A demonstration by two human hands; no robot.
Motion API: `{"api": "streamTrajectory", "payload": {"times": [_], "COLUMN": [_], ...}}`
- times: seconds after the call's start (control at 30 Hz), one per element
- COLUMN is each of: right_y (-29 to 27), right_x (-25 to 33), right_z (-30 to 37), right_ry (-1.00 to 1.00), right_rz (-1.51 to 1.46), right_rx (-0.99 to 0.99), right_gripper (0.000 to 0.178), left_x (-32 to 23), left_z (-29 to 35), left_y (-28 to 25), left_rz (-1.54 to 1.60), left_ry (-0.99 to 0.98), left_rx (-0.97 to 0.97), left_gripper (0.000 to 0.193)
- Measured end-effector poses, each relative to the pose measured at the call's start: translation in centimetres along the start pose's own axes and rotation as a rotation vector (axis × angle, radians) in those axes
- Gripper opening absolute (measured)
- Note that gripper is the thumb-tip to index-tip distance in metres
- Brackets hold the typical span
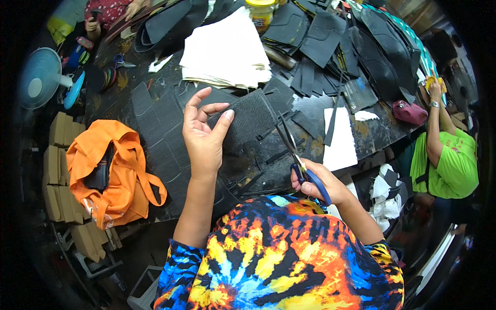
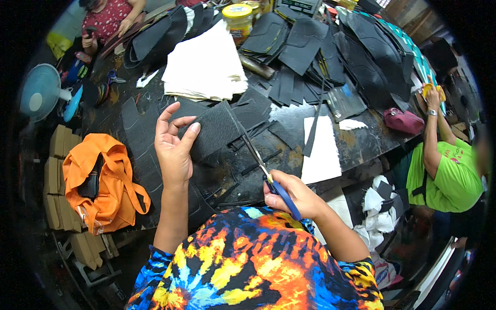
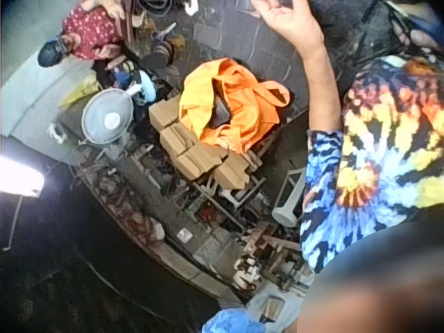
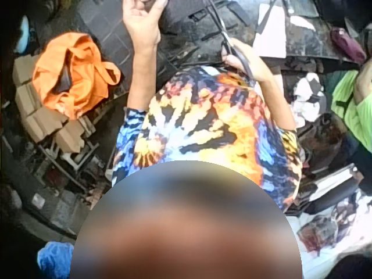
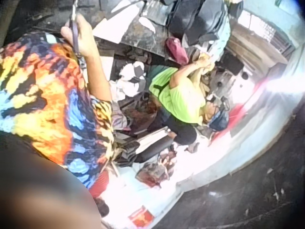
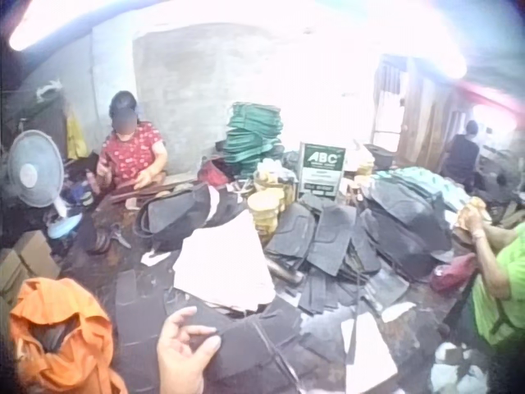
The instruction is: The person uses scissors to cut white fabric into smaller pieces, then switches to cutting black fabric. The person stacks the cut pieces on the table while continuing to cut more fabric.
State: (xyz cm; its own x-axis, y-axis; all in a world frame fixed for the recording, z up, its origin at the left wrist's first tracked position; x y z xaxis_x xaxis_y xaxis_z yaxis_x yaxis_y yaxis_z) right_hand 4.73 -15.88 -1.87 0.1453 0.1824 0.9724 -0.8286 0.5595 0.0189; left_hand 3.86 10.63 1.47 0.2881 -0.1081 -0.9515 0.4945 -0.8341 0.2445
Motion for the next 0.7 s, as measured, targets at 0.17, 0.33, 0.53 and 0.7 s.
{"api": "streamTrajectory", "payload": {"times": [0.17, 0.33, 0.53, 0.7], "right_y": [-1.0, -1.1, -1.0, -0.9], "right_x": [0.2, 0.4, -0.1, 0.3], "right_z": [0.4, 0.6, 1.6, 1.4], "right_ry": [-0.003, 0.010, 0.182, 0.165], "right_rz": [0.018, -0.002, -0.109, -0.152], "right_rx": [-0.070, -0.137, -0.208, -0.226], "right_gripper": [0.038, 0.033, 0.024, 0.025], "left_x": [0.1, 0.4, 0.4, 0.7], "left_z": [0.6, 0.9, 0.8, 1.2], "left_y": [1.9, 3.4, 3.7, 3.6], "left_rz": [-0.049, -0.062, -0.084, -0.099], "left_ry": [-0.002, 0.020, 0.064, 0.008], "left_rx": [0.053, 0.075, 0.075, 0.110], "left_gripper": [0.058, 0.057, 0.058, 0.059]}}
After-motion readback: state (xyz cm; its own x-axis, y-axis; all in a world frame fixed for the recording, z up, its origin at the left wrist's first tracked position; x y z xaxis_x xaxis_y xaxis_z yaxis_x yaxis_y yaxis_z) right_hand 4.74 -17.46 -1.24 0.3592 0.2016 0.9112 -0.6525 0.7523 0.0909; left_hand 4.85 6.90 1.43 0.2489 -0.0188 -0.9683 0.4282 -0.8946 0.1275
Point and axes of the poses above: each hand's wrist, its own z-axis away from the middle knuckle, its own y-axis out of the palm, x = y × z, the point moved 5 cm from there along -z, towards the middle knuckle
